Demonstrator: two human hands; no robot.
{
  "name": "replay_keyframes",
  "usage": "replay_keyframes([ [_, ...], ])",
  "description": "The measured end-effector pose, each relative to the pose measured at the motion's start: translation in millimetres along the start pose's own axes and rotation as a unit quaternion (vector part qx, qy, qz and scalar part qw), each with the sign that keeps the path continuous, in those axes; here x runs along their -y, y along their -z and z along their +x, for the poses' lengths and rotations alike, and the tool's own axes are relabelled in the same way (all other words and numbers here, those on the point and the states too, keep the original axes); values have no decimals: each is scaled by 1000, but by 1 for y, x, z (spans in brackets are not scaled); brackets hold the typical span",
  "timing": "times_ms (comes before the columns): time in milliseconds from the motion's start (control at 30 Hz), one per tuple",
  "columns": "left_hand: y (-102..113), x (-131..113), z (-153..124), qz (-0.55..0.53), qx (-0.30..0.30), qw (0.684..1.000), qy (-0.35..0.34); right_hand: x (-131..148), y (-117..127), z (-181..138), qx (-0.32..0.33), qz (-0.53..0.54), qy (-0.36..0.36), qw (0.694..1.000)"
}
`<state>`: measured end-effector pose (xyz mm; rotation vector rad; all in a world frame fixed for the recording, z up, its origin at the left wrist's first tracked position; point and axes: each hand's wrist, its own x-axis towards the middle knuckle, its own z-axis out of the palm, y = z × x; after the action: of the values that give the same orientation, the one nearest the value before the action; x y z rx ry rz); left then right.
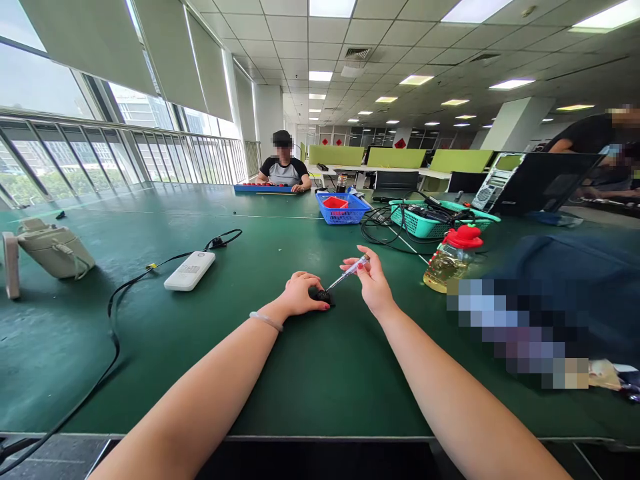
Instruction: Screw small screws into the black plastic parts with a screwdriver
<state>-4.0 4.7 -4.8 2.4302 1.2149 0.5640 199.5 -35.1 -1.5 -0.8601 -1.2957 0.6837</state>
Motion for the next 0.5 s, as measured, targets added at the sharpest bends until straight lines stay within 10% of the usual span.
replay_keyframes([
  [500, 2, 0, -1, -11, 15, 1000, -20, -7, 2, 5, -63, 104, -82, 989],
])
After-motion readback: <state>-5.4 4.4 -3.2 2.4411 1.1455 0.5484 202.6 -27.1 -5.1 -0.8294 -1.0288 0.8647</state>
